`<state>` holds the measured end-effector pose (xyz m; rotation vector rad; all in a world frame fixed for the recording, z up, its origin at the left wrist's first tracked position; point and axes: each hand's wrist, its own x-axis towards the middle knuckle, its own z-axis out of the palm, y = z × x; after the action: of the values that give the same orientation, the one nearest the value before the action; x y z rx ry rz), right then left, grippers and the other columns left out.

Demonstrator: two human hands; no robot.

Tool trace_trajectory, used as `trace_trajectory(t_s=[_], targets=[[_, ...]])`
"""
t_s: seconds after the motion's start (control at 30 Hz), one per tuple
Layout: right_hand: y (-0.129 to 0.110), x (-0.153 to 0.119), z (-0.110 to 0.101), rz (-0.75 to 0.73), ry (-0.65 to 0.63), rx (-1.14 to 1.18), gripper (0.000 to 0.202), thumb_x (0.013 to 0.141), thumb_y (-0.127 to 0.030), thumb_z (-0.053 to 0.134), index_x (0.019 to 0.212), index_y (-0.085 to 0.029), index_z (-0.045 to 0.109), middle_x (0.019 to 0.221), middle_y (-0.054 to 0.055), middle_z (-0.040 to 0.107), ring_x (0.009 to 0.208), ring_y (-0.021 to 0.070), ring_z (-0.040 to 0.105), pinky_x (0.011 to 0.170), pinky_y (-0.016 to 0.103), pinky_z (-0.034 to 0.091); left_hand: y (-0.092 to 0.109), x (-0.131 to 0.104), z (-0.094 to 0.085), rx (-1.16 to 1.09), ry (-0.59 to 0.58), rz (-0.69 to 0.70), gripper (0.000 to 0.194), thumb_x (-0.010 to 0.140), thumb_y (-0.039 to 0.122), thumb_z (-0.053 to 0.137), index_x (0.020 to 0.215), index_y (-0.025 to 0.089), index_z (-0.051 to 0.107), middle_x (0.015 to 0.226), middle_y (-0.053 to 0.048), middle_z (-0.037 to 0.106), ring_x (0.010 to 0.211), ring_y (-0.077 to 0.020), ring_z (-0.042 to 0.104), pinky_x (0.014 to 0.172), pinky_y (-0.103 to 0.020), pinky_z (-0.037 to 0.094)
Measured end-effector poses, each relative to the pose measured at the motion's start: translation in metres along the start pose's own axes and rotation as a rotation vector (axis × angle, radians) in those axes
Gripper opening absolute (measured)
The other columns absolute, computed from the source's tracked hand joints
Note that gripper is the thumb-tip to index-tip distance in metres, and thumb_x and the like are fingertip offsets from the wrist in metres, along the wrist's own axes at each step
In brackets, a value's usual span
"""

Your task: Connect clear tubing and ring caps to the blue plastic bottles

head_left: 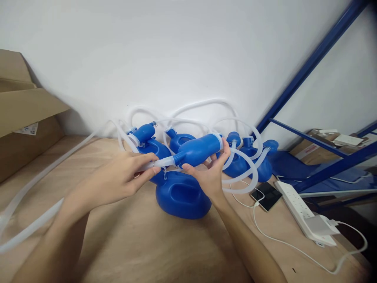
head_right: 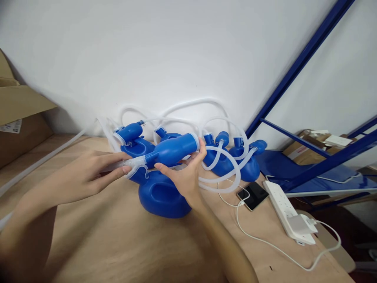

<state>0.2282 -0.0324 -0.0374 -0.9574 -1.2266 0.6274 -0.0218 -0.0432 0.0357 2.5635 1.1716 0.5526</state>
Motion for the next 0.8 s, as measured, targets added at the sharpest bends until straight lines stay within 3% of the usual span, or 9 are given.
trace_trajectory(t_s=[0.1, 0.17, 0.27, 0.33, 0.53, 0.67, 0.8], targets=[[-0.004, 0.003, 0.0, -0.069, 0.063, -0.032, 0.133, 0.051, -0.046, 0.101, 0.154, -0.035, 0.016, 0.159, 0.017, 0.034, 0.149, 0.0357, 0.042, 0.113, 0.055, 0.05, 0.006, 0.006, 0.007, -0.016, 0.021, 0.012, 0.04, 0.108, 0.049, 0.037, 0.107, 0.022, 0.067, 0.084, -0.001, 0.072, 0.071, -0.0191, 0.065, 0.066, -0.03, 0.043], [-0.003, 0.006, -0.003, -0.128, 0.073, -0.006, 0.127, 0.053, -0.051, 0.1, 0.149, -0.036, 0.018, 0.152, 0.016, 0.04, 0.142, 0.0328, 0.049, 0.112, 0.053, 0.051, 0.008, 0.009, 0.011, -0.014, 0.035, 0.008, 0.042, 0.109, 0.05, 0.034, 0.108, 0.022, 0.066, 0.083, -0.002, 0.071, 0.07, -0.0193, 0.064, 0.066, -0.03, 0.042], [0.004, 0.014, -0.013, -0.172, 0.076, 0.087, 0.097, 0.072, -0.07, 0.082, 0.141, -0.037, 0.022, 0.131, 0.011, 0.054, 0.115, 0.0271, 0.064, 0.097, 0.048, 0.057, 0.009, 0.012, 0.015, 0.015, 0.09, 0.003, 0.046, 0.109, 0.052, 0.031, 0.105, 0.021, 0.064, 0.077, -0.001, 0.067, 0.065, -0.0184, 0.061, 0.064, -0.03, 0.039], [0.007, 0.021, -0.025, -0.176, 0.08, 0.106, 0.082, 0.08, -0.074, 0.072, 0.138, -0.038, 0.027, 0.12, 0.007, 0.057, 0.102, 0.0247, 0.066, 0.088, 0.044, 0.059, 0.007, 0.012, 0.017, 0.018, 0.099, 0.013, 0.046, 0.11, 0.053, 0.03, 0.104, 0.021, 0.063, 0.076, 0.0, 0.066, 0.064, -0.0178, 0.06, 0.063, -0.03, 0.039], [-0.01, 0.037, -0.061, -0.281, -0.121, -0.069, 0.074, 0.063, -0.058, 0.093, 0.123, -0.032, 0.059, 0.121, 0.007, 0.06, 0.112, 0.0303, 0.063, 0.098, 0.049, 0.055, 0.002, 0.008, 0.02, 0.097, 0.141, 0.055, 0.046, 0.11, 0.054, 0.031, 0.106, 0.022, 0.065, 0.078, 0.0, 0.068, 0.063, -0.0181, 0.061, 0.06, -0.03, 0.036], [-0.026, 0.036, -0.065, -0.369, -0.285, -0.041, 0.059, 0.065, -0.042, 0.097, 0.108, -0.033, 0.058, 0.112, 0.003, 0.063, 0.109, 0.028, 0.064, 0.103, 0.053, 0.052, 0.004, 0.0, 0.021, 0.129, 0.23, 0.126, 0.041, 0.11, 0.05, 0.035, 0.108, 0.023, 0.066, 0.076, 0.0, 0.069, 0.061, -0.0181, 0.062, 0.06, -0.03, 0.037], [-0.038, 0.032, -0.071, -0.36, -0.37, 0.001, 0.059, 0.062, -0.039, 0.099, 0.102, -0.032, 0.057, 0.111, 0.003, 0.066, 0.106, 0.0281, 0.065, 0.099, 0.054, 0.054, 0.012, -0.005, 0.023, 0.168, 0.252, 0.296, 0.04, 0.111, 0.048, 0.033, 0.107, 0.023, 0.065, 0.071, 0.001, 0.069, 0.057, -0.0168, 0.063, 0.057, -0.029, 0.037]])
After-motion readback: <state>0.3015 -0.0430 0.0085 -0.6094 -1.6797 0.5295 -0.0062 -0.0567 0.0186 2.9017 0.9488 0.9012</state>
